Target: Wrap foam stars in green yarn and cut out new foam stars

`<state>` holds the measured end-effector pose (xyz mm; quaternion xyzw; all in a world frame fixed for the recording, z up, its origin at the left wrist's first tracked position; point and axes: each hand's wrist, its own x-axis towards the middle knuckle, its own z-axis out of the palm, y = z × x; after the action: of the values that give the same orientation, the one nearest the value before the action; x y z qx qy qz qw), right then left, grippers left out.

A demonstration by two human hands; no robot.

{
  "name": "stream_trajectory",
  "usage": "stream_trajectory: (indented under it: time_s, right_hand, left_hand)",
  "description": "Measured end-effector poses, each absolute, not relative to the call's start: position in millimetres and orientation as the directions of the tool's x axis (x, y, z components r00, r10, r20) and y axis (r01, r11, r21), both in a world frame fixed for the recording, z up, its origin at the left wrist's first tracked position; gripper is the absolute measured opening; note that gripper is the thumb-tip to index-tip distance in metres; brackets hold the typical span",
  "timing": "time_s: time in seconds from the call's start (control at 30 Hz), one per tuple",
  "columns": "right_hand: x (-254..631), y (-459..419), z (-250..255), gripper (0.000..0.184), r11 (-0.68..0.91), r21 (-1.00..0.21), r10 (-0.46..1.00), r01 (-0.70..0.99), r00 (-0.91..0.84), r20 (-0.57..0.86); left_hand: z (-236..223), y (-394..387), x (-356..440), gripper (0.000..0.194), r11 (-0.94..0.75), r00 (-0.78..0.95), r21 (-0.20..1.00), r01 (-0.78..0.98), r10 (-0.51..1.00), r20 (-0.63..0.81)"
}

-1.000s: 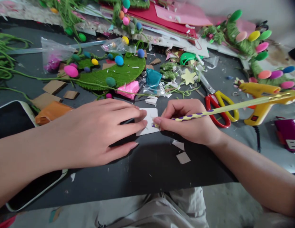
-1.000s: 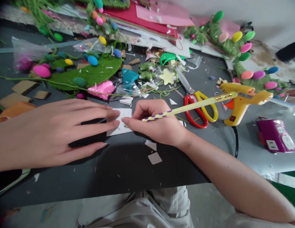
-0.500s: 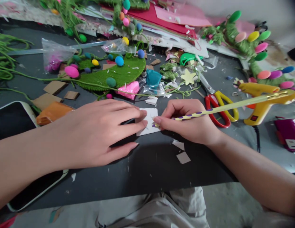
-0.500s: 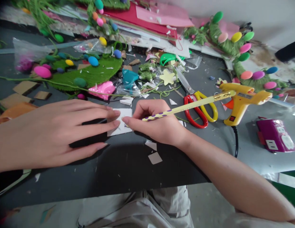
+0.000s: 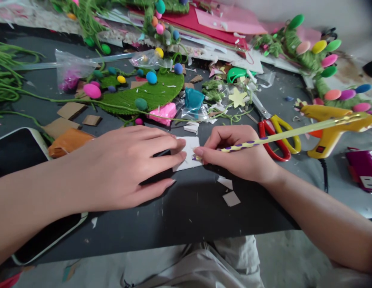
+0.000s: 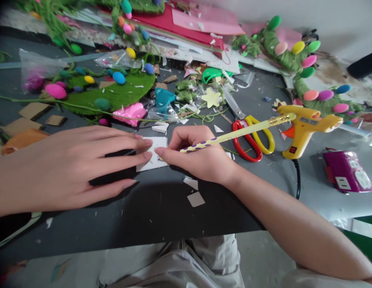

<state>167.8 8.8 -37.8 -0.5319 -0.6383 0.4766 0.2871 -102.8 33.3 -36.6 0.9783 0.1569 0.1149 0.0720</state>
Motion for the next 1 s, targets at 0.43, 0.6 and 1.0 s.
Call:
stream_trajectory:
  time_s: [0.43,0.6,1.0]
  right_hand:
    - [165.8,7.7,-35.6,0.036,0.017,-0.965,0.931,0.261,-0.357,-0.080]
    - [161.1,11.1,-38.7,0.038,0.013,-0.959,0.934,0.284,-0.347,-0.090]
    - [156.4,10.6,-36.6,0.036,0.043,-0.931,0.935,0.361,-0.344,-0.090]
  left_hand:
    - [-45.1,37.2,-102.6,0.034,-0.931,0.894,0.220,0.292,0.347,0.282]
    - [-45.8,36.7,-102.0,0.032,-0.924,0.890,0.188,0.332,0.373,0.263]
    - [-48.2,35.0,-101.7,0.032,-0.911,0.868,0.258,0.321,0.392,0.305]
